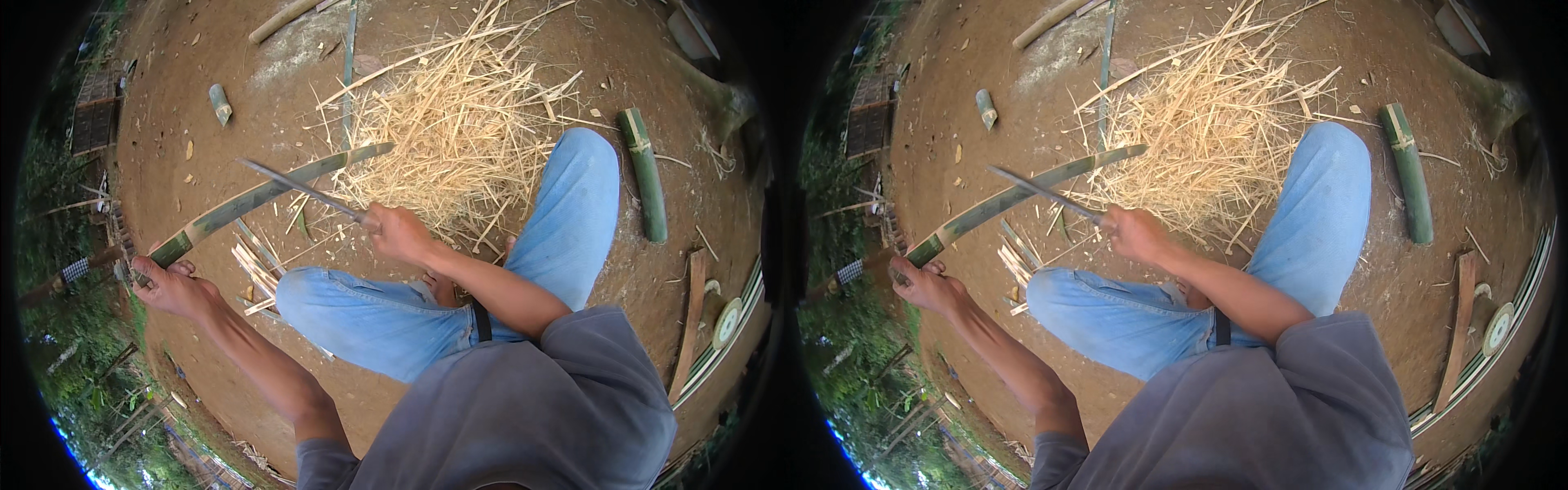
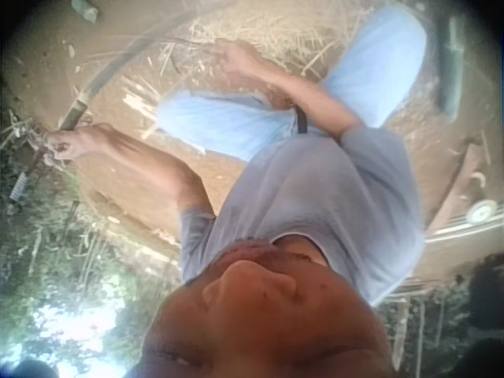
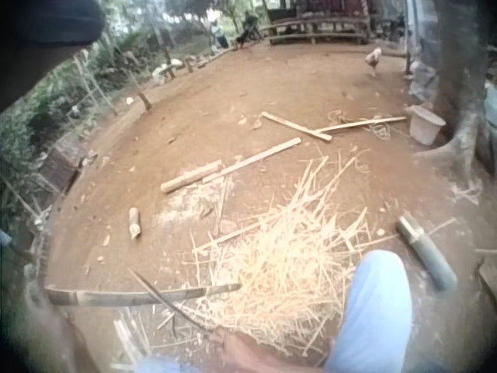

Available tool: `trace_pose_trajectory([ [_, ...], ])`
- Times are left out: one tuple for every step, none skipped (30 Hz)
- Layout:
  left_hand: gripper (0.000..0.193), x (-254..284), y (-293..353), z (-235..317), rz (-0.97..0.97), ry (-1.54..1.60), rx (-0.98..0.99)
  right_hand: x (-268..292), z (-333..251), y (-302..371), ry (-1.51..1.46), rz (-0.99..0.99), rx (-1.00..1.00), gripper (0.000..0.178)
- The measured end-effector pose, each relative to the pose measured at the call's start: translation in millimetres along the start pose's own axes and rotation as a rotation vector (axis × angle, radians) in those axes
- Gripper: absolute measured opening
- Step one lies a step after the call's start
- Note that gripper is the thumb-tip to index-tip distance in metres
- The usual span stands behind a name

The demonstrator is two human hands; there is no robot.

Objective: The person sits on the ground and uses a large knife to split bamboo strips into thinner pieces. They hold the bamboo with one hand and strike it with the knife to separate the layers, creating a pile of thin bamboo slivers.

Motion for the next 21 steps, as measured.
trace_pose_trajectory([
  [0.041,4,2,-4,0.006,-0.008,0.007,1,43,2,-0.017,0.04,-0.122,0.02],
  [0.041,7,3,-10,0.011,-0.014,0.016,2,72,3,-0.032,0.081,-0.247,0.021],
  [0.04,13,3,-15,0.028,-0.012,0.02,3,80,2,-0.022,0.077,-0.247,0.02],
  [0.039,18,3,-19,0.048,-0.011,0.023,5,80,1,-0.012,0.069,-0.246,0.02],
  [0.039,22,1,-22,0.067,-0.01,0.026,6,80,0,-0.003,0.061,-0.245,0.019],
  [0.038,24,-5,-21,0.044,-0.01,0.02,0,73,-1,0.048,0.044,-0.171,0.017],
  [0.038,24,-11,-17,0.022,-0.01,0.016,-4,51,-1,0.099,0.025,-0.097,0.015],
  [0.037,24,-15,-15,0.001,-0.011,0.012,-6,37,-2,0.149,0.006,-0.023,0.014],
  [0.037,24,-15,-16,0.015,-0.007,0.018,-5,52,-3,0.047,0.073,-0.078,0.014],
  [0.037,20,-14,-12,0.024,0.002,0.019,3,80,-5,0.092,0.088,-0.156,0.016],
  [0.036,14,-14,-12,0.025,0.017,0.025,14,120,-6,0.141,0.112,-0.24,0.019],
  [0.036,14,-17,-17,0.02,0.025,0.035,21,141,-6,0.188,0.133,-0.325,0.022],
  [0.036,23,-19,-24,0.026,0.023,0.044,18,135,-7,0.183,0.124,-0.31,0.021],
  [0.036,30,-20,-26,0.034,0.019,0.053,14,122,-7,0.177,0.112,-0.295,0.021],
  [0.036,35,-22,-25,0.039,0.015,0.048,11,110,-7,0.171,0.1,-0.281,0.021],
  [0.036,37,-23,-21,0.044,0.013,0.045,8,96,-6,0.189,0.076,-0.249,0.02],
  [0.036,39,-24,-17,0.048,0.01,0.039,5,82,-5,0.204,0.052,-0.215,0.02],
  [0.037,42,-25,-17,0.03,0.007,0.057,2,74,-5,0.22,0.028,-0.181,0.019],
  [0.038,31,-27,-15,-0.009,0.023,0.074,10,109,-11,0.299,0.139,-0.217,0.019],
  [0.039,34,-27,-15,-0.027,0.02,0.09,18,132,-5,0.301,0.11,-0.282,0.02],
  [0.039,37,-23,-16,0.018,-0.037,0.094,31,154,7,0.307,0.082,-0.35,0.022],
])
Point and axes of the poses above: each hand's wrist, its own y-axis away from the middle knuckle, its own x-axis out of the back of the hand, z = x × y, the point moved 4 cm from there along -y, towards the middle knuckle, and after that the axes turned 10 degrees about x, right-handed, at the moved point
